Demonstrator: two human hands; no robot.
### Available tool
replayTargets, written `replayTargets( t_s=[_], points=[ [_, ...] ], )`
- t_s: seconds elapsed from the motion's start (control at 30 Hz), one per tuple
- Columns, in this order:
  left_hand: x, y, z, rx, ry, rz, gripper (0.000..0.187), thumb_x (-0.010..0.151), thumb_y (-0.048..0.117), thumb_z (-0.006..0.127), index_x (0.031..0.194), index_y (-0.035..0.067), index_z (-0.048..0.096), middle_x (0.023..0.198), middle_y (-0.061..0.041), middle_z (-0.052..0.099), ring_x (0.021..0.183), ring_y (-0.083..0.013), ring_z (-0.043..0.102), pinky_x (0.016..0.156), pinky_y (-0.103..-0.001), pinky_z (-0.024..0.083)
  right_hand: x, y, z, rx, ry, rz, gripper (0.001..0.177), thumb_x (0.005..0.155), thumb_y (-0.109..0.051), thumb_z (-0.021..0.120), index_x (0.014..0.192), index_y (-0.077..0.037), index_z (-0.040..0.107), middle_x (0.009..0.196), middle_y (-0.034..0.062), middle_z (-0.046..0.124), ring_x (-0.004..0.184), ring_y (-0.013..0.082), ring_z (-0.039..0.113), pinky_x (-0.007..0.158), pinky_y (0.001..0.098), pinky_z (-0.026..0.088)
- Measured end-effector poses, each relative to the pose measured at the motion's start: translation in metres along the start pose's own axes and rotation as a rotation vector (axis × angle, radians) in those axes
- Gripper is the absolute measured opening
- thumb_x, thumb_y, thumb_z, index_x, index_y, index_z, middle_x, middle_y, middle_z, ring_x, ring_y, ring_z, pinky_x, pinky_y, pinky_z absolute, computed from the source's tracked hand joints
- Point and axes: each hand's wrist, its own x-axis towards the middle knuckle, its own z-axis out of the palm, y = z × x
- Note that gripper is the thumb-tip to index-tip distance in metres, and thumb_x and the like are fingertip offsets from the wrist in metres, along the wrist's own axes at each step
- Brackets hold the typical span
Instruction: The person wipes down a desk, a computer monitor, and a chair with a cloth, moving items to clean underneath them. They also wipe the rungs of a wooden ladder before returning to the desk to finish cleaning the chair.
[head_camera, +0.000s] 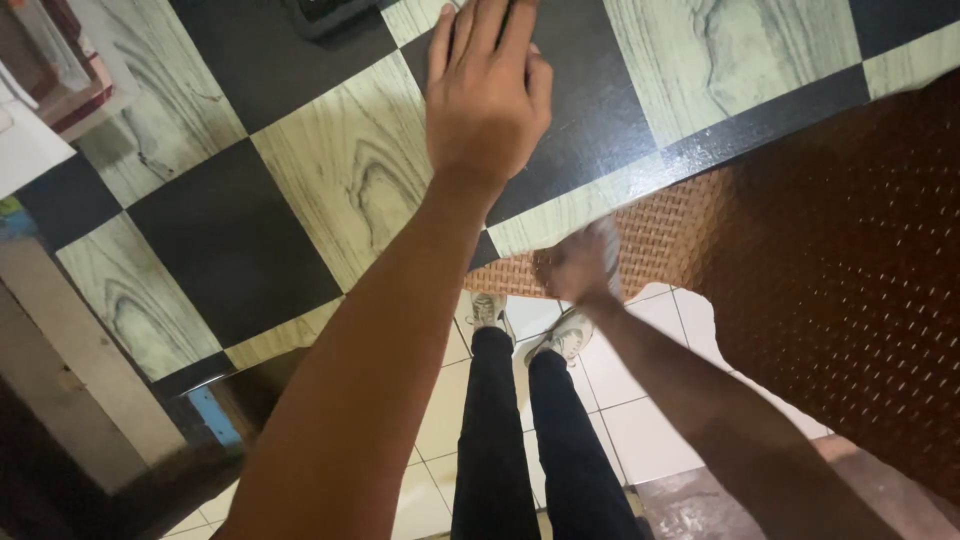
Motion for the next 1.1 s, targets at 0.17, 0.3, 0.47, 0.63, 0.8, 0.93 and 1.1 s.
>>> replayTargets(
  t_s=[0.17,0.3,0.47,0.63,0.8,0.93,1.1],
  points=[
    [0.001,0.0,0.0,0.006,0.0,-0.01,0.039,0.098,0.012,0.059,0.137,0.011,0.06,0.148,-0.006,0.056,0.141,-0.0231,0.052,0.126,-0.046,0.033,-0.057,0.002,0.045,-0.096,0.281,-0.29,0.068,0.092,-0.019,0.062,0.158,-0.02,0.042,0.165,0.0207,0.03,0.149,0.0526,0.024,0.117,0.0646,0.016],
    [-0.002,-0.002,0.003,0.021,0.021,-0.003,0.038,0.098,0.013,0.06,0.136,0.011,0.06,0.148,-0.006,0.056,0.142,-0.0235,0.051,0.126,-0.047,0.035,-0.058,0.084,0.048,-0.026,0.465,-0.088,0.065,0.1,-0.032,0.05,0.162,-0.017,0.036,0.169,0.0228,0.024,0.155,0.05,0.018,0.122,0.0689,0.013],
    [-0.003,-0.002,0.003,0.026,0.018,0.001,0.041,0.099,0.013,0.06,0.14,0.009,0.058,0.145,-0.007,0.057,0.141,-0.0241,0.052,0.127,-0.047,0.034,0.019,0.106,0.02,-0.083,0.449,0.232,0.065,0.099,-0.047,0.055,0.153,-0.011,0.05,0.155,0.0287,0.043,0.139,0.0573,0.035,0.113,0.0692,0.012],
    [-0.001,0.0,0.001,0.009,-0.024,-0.008,0.042,0.099,0.014,0.06,0.14,0.009,0.058,0.143,-0.008,0.057,0.138,-0.0255,0.053,0.127,-0.046,0.033,0.041,0.008,0.023,-0.032,0.202,0.161,0.055,0.098,-0.047,0.056,0.143,-0.017,0.057,0.151,0.0199,0.05,0.146,0.0457,0.036,0.126,0.0659,0.01],
    [0.0,0.0,-0.002,0.014,-0.01,0.028,0.04,0.101,0.012,0.059,0.14,0.009,0.058,0.148,-0.007,0.056,0.142,-0.0245,0.051,0.127,-0.048,0.033,-0.034,-0.027,0.058,-0.009,0.264,-0.111,0.059,0.097,-0.047,0.056,0.152,-0.027,0.05,0.16,0.0149,0.04,0.152,0.0486,0.024,0.12,0.0672,0.013],
    [0.001,0.0,-0.001,0.018,-0.011,0.024,0.037,0.101,0.009,0.058,0.137,0.009,0.059,0.15,-0.007,0.054,0.145,-0.0237,0.051,0.127,-0.049,0.034,-0.055,0.043,0.059,-0.299,0.351,-0.012,0.076,0.098,-0.059,0.047,0.164,-0.025,0.033,0.172,0.016,0.023,0.157,0.0414,0.015,0.122,0.0669,0.014],
    [-0.002,-0.002,0.003,0.02,-0.013,0.029,0.04,0.102,0.011,0.059,0.142,0.008,0.059,0.151,-0.007,0.052,0.144,-0.0255,0.051,0.128,-0.049,0.035,0.005,0.093,-0.004,0.142,0.373,0.366,0.071,0.103,-0.054,0.04,0.163,-0.018,0.028,0.168,0.0273,0.013,0.148,0.0594,0.001,0.113,0.0712,0.006]
  ],
)
